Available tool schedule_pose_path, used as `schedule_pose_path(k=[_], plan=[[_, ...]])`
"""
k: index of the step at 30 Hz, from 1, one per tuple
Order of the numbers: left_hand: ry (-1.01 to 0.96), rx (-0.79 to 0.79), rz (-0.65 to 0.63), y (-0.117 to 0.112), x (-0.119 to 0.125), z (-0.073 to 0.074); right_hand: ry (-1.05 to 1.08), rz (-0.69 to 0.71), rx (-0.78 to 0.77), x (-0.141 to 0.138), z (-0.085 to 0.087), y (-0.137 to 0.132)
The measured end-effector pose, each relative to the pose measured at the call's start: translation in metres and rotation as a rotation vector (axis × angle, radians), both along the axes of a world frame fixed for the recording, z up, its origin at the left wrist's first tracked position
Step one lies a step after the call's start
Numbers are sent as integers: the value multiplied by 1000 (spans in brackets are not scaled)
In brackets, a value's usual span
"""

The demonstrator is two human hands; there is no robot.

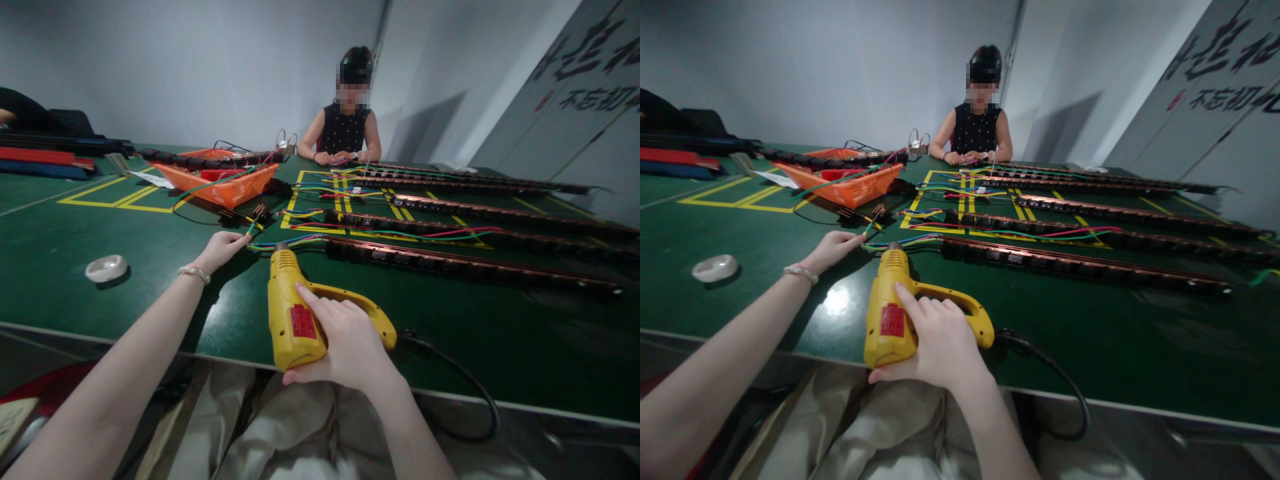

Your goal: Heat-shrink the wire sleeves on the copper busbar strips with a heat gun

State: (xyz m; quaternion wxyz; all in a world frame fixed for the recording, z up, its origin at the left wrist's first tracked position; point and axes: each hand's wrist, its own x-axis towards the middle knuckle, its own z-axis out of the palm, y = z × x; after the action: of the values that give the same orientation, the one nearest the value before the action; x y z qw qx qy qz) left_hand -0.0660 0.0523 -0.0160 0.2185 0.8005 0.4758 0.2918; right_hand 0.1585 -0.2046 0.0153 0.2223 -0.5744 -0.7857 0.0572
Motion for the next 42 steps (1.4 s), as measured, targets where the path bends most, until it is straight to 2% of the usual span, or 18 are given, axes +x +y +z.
schedule_pose_path(k=[8,13,17,20,27,42], plan=[[-132,48,-129,10,-2,-6,-113,-221,130,31,-8,-22],[-75,42,-94,14,0,-12,-157,-229,248,34,-13,-30],[-95,107,-78,14,2,-11,-171,-241,278,30,-14,-29],[-115,111,-46,13,1,-8,-187,-254,291,22,-15,-25],[-138,-71,18,9,0,-4,-198,-295,251,-14,-17,-14],[-244,-150,15,13,-1,-8,-110,-87,160,-87,-17,12]])
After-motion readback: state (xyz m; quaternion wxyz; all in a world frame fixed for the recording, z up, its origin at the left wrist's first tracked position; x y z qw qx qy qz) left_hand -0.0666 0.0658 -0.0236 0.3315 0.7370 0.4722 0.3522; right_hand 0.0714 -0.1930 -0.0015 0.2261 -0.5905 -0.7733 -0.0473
